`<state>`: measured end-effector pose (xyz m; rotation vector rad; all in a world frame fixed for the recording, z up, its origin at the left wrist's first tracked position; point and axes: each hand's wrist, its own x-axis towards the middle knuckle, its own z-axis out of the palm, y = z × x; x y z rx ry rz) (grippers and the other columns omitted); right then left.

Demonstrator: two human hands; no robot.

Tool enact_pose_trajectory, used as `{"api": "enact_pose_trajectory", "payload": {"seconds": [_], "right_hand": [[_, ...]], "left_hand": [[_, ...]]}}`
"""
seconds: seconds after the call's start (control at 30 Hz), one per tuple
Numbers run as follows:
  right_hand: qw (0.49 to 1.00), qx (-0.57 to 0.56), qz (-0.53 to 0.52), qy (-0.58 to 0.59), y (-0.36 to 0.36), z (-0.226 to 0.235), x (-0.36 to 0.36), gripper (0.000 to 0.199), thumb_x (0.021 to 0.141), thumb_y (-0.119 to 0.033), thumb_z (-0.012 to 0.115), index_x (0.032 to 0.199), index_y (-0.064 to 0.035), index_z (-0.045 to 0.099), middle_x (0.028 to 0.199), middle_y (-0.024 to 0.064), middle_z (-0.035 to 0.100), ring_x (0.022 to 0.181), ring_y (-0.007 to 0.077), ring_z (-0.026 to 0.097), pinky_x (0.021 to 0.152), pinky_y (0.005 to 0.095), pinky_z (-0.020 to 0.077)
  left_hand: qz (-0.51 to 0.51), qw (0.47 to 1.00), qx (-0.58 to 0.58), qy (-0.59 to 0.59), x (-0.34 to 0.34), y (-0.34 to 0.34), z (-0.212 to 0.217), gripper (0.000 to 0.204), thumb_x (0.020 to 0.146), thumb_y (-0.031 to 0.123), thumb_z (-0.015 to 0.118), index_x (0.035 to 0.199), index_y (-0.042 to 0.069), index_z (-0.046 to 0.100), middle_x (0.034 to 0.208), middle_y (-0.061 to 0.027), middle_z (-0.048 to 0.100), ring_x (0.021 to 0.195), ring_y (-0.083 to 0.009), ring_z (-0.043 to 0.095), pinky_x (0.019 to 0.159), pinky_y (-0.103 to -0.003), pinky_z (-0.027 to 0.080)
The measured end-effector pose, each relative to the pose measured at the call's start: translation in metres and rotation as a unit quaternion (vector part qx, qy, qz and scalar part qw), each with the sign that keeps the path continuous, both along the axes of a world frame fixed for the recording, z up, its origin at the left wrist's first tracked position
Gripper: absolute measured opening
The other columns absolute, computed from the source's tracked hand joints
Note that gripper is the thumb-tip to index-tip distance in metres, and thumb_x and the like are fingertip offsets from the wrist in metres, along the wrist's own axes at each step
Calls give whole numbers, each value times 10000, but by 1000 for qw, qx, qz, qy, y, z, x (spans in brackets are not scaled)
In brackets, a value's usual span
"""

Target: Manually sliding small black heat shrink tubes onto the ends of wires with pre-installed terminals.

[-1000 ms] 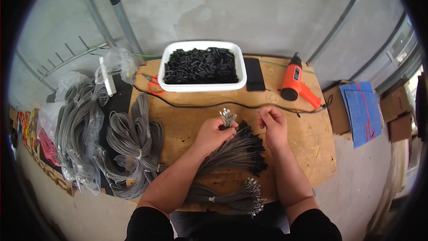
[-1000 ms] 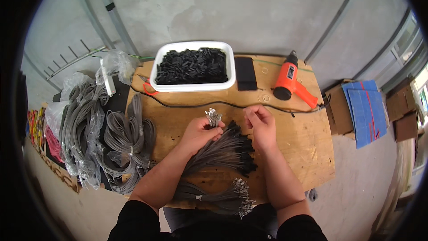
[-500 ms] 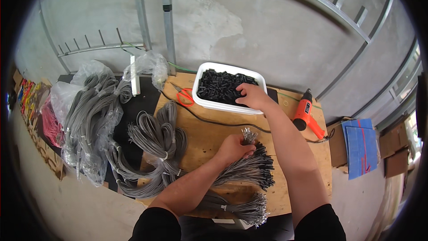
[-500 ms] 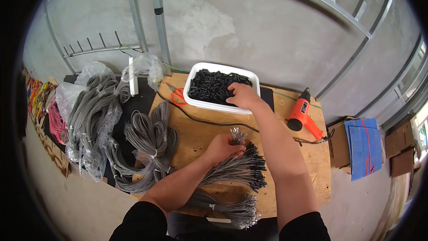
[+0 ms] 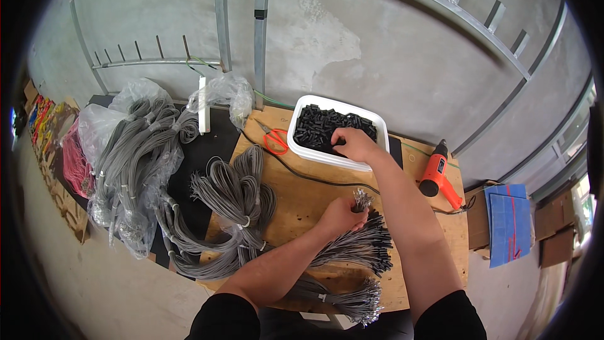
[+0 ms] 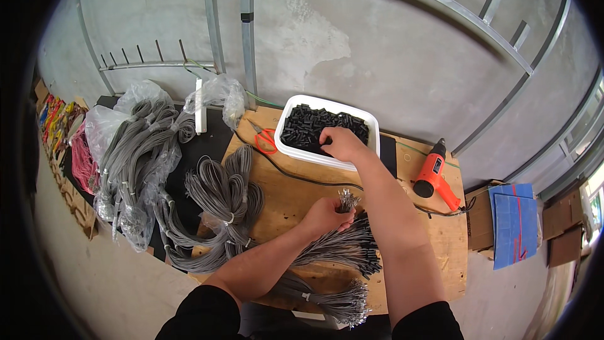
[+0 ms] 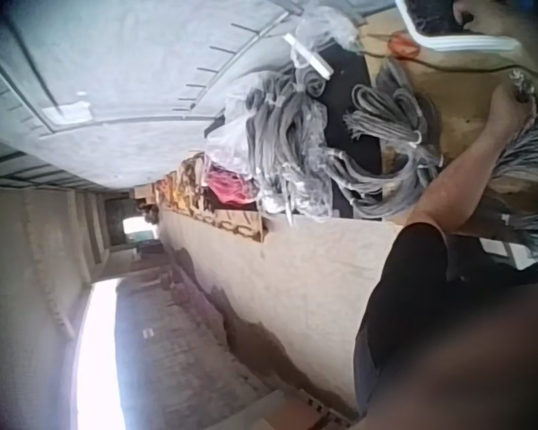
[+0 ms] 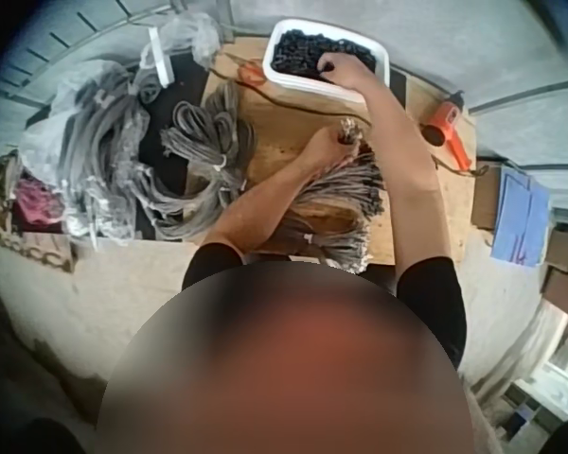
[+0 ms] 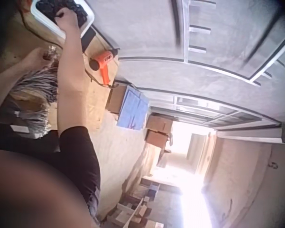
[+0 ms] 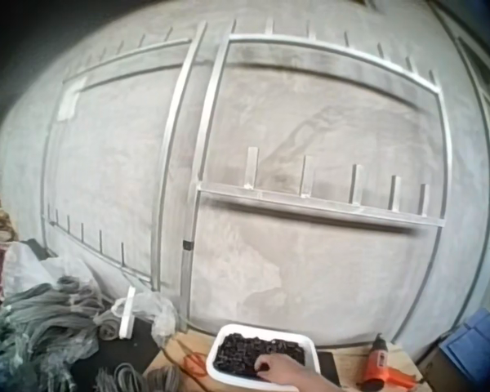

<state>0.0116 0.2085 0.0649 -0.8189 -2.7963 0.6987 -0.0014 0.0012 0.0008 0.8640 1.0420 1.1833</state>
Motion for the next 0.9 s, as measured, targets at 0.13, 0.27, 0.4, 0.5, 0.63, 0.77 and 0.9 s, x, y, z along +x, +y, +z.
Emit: {"api": "enact_pose_trajectory", "payload": {"seconds": [0.13,0.27,0.4,0.5,0.63,0.77,0.9], "right_hand": [[961,-211,-156,83,-5,9,0,149,828,-35,715,977,-46,700,961,107,706,831,208,683,732,332,555],[770,-495,-209,344,17,2,17,153,870,12,681,1021,-5,678,922,79,671,781,199,660,666,291,562],[569,-634,-252,459,24,3,20,73,917,-1,640,984,-28,630,868,61,616,705,186,593,571,247,515],[529,-671,-248,456,27,-3,23,34,959,-61,610,940,-44,589,840,50,567,640,153,523,487,213,416],[547,-625,-297,471,32,-16,18,119,984,-147,598,926,-46,572,825,47,540,617,129,480,446,194,326],[470,-675,-238,517,52,-21,33,186,1002,-210,570,935,-36,575,804,60,545,626,130,497,441,183,366],[426,-703,-203,532,21,4,36,217,1011,-216,562,898,-31,576,824,90,567,673,151,535,462,175,429]], "left_hand": [[4,1000,-3,12,-2,-1,-6,72,943,28,644,968,-39,650,751,-43,635,610,-101,569,539,-251,450],[1,1000,-8,15,4,2,-1,75,942,28,646,969,-42,650,752,-44,638,605,-98,566,534,-249,445],[5,1000,-2,-3,1,-1,-2,76,941,26,647,966,-45,648,755,-47,639,601,-97,565,533,-247,444],[0,1000,-6,13,0,0,-3,83,940,26,648,974,-50,649,761,-48,642,600,-95,566,534,-246,445],[5,1000,-1,20,0,-1,-3,95,935,20,651,991,-57,657,768,-48,645,601,-95,566,533,-248,449],[2,1000,-5,15,5,3,-3,122,924,10,665,1018,-68,671,785,-48,654,618,-101,574,546,-256,470],[16,999,-25,20,1,4,-11,151,905,-1,690,1035,-76,675,816,-61,666,649,-116,596,565,-262,488]]}}
